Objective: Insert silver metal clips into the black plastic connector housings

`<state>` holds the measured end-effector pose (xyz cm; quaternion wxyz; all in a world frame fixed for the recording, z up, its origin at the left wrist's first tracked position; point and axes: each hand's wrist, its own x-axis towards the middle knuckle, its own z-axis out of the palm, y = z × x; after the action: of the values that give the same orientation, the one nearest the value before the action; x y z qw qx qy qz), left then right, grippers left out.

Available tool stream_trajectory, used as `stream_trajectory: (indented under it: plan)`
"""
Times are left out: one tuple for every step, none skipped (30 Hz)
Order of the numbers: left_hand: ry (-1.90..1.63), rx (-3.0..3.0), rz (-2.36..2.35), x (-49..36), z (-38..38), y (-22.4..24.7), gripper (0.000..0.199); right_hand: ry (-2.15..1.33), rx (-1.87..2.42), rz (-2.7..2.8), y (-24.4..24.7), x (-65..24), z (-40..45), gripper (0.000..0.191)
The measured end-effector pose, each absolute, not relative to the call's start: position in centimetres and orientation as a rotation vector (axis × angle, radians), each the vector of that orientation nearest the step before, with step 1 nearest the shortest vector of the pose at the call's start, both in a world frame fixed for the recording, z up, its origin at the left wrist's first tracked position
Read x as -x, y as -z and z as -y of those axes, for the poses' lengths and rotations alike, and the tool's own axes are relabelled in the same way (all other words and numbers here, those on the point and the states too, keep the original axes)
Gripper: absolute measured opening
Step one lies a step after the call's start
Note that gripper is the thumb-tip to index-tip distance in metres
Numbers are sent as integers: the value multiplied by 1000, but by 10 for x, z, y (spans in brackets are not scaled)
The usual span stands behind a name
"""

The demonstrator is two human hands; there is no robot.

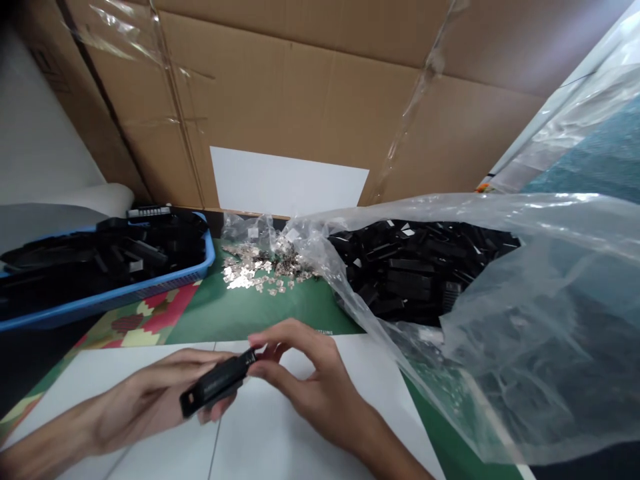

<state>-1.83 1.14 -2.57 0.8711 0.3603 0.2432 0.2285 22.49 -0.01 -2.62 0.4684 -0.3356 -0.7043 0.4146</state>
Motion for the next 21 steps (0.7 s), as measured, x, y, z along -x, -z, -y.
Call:
stream_trajectory:
  plan:
    - [-494, -731, -501, 19, -11, 27, 38, -1070, 829, 1726, 26, -227, 0, 40]
    - [-504, -717, -496, 19, -12, 27, 42, -1110, 824, 1733, 25, -228, 0, 48]
    - [-505, -712, -501, 19, -11, 28, 46, -1130, 813, 1751, 25, -229, -1, 51]
    - [-499, -724, -522, 19, -11, 29, 48, -1128, 802, 1777, 25, -229, -1, 50]
    - [-495, -763, -571, 20, -10, 29, 47, -1110, 800, 1801, 26, -229, -2, 44]
    - [-502, -837, -652, 20, -10, 30, 45, -1085, 810, 1816, 27, -229, -3, 38]
    - [-529, -950, -747, 21, -8, 30, 43, -1060, 824, 1823, 28, -229, -4, 33]
    - [-577, -1097, -841, 22, -7, 31, 43, -1043, 837, 1825, 29, -229, -4, 30]
    - [-639, -1264, -921, 23, -5, 32, 42, -1038, 842, 1827, 30, -228, -5, 29]
    - [-698, -1435, -970, 24, -3, 33, 41, -1041, 841, 1830, 31, -228, -5, 29]
    - [-736, -1590, -984, 24, -2, 33, 38, -1050, 837, 1830, 31, -228, -5, 28]
    - [-746, -1720, -967, 25, -1, 34, 36, -1067, 831, 1829, 32, -227, -5, 26]
    - [-730, -1824, -937, 25, 0, 34, 33, -1089, 826, 1824, 33, -227, -4, 25]
    - [-703, -1904, -907, 25, 0, 35, 31, -1114, 823, 1817, 33, -227, -4, 23]
    - [-677, -1969, -878, 25, 0, 35, 30, -1136, 822, 1812, 33, -227, -3, 22]
    - [-657, -2022, -853, 25, 0, 35, 32, -1153, 823, 1807, 33, -227, -2, 21]
    - [-645, -2061, -841, 25, -1, 36, 33, -1164, 826, 1804, 32, -226, -2, 21]
    - [-644, -2087, -838, 25, -1, 36, 35, -1168, 826, 1801, 32, -226, -2, 20]
    - [-646, -2104, -838, 26, -2, 36, 36, -1170, 825, 1797, 32, -226, -2, 20]
    - [-646, -2116, -836, 26, -2, 37, 38, -1174, 822, 1794, 32, -226, -2, 20]
    - [-642, -2124, -830, 26, -2, 37, 41, -1178, 820, 1792, 31, -225, -2, 20]
